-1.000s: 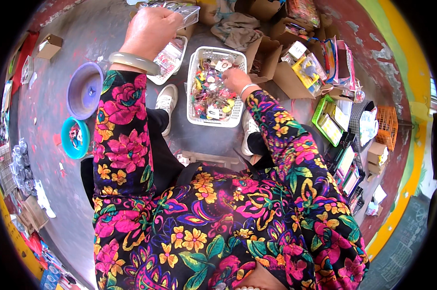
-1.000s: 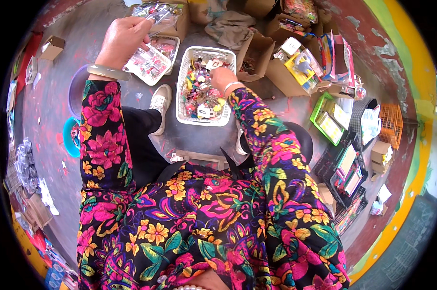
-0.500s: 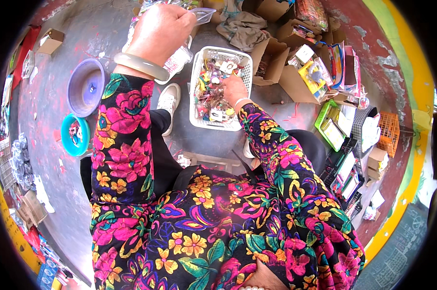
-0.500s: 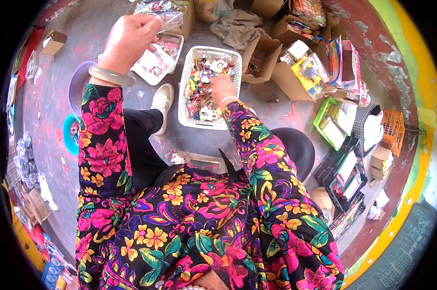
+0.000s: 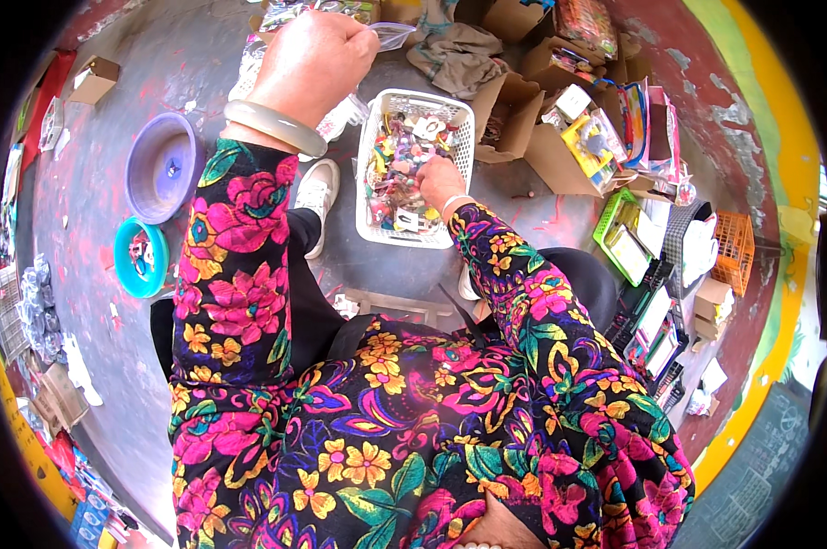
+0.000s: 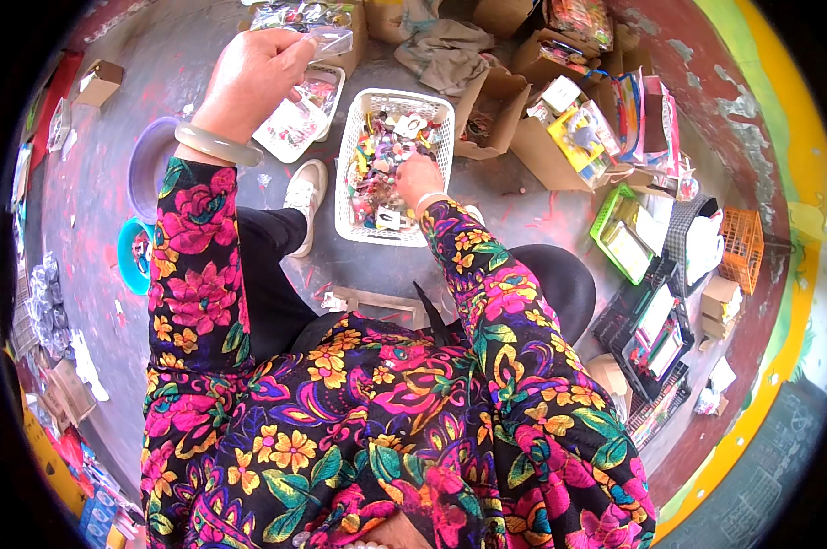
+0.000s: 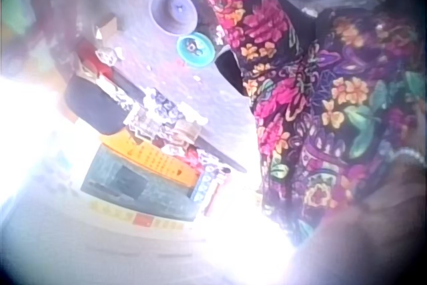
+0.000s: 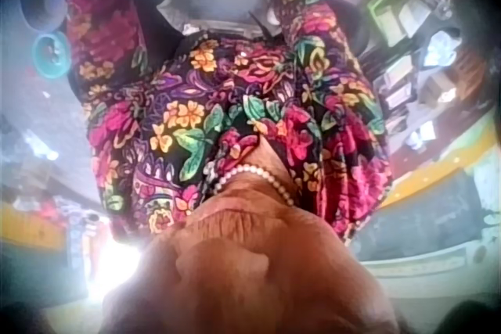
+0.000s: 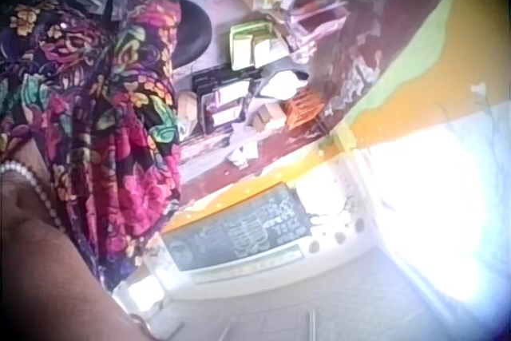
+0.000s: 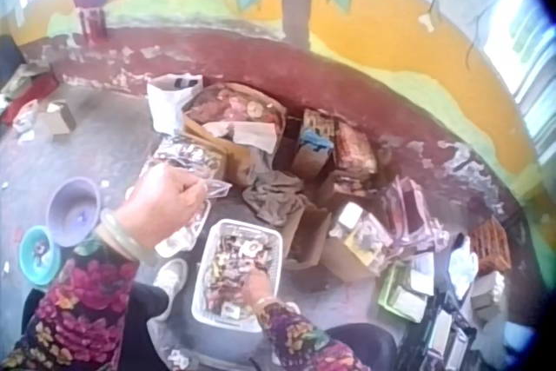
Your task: The person sits on the floor and sorts small colorful craft items from a white basket into small clear plastic bags. They pick up items, place them into bags, and seal the bags one by one.
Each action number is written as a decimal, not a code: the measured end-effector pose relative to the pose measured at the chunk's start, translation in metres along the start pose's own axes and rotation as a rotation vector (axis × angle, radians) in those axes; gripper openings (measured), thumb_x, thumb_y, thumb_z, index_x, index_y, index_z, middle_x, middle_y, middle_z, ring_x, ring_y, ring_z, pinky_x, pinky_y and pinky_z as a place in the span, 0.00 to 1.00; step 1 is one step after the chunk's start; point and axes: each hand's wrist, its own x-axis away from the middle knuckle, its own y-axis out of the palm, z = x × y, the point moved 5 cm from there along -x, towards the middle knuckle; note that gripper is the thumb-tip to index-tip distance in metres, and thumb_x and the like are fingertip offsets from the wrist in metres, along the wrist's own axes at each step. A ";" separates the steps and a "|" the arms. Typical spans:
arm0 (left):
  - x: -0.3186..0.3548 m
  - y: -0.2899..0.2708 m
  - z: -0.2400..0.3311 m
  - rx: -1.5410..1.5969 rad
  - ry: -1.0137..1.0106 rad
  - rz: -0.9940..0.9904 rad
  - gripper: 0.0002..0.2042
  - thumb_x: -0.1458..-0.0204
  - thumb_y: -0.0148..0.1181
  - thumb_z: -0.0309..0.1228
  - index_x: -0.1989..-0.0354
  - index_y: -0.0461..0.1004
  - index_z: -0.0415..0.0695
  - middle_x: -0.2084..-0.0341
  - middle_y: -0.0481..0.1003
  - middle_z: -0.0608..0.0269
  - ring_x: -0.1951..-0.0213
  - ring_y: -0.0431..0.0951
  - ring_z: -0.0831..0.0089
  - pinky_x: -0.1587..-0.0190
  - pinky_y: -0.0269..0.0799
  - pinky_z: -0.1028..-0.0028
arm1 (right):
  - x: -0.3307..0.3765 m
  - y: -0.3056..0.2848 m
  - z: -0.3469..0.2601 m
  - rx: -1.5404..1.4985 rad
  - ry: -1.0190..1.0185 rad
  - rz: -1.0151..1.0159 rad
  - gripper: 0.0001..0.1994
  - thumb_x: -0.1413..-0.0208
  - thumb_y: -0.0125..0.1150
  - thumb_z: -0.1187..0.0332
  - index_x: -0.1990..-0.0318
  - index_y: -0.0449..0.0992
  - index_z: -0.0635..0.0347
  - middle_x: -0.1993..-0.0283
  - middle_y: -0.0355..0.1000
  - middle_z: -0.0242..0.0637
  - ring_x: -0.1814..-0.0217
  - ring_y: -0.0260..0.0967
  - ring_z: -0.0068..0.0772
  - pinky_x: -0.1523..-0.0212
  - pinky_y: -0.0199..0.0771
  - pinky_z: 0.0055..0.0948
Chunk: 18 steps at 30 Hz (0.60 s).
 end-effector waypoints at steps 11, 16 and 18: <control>0.006 -0.007 0.017 0.126 -0.084 -0.055 0.15 0.52 0.49 0.38 0.74 0.74 0.36 0.88 0.69 0.61 0.83 0.74 0.74 0.76 0.69 0.74 | -0.004 0.032 0.032 -0.451 0.126 -0.219 0.07 0.64 0.59 0.65 0.75 0.80 0.51 0.70 0.74 0.42 0.65 0.72 0.43 0.61 0.71 0.33; 0.006 -0.008 0.014 0.118 -0.073 -0.047 0.15 0.52 0.50 0.38 0.70 0.75 0.36 0.87 0.71 0.59 0.83 0.74 0.74 0.75 0.69 0.74 | -0.005 0.035 0.034 -0.588 0.162 -0.173 0.13 0.67 0.64 0.65 0.69 0.77 0.56 0.70 0.74 0.41 0.68 0.72 0.39 0.63 0.71 0.31; 0.007 -0.009 0.014 0.109 -0.070 -0.029 0.15 0.52 0.50 0.38 0.69 0.75 0.37 0.87 0.71 0.59 0.83 0.74 0.74 0.75 0.70 0.74 | -0.002 0.032 0.027 -0.485 0.096 -0.108 0.12 0.67 0.66 0.70 0.70 0.74 0.61 0.74 0.72 0.36 0.73 0.69 0.28 0.71 0.69 0.25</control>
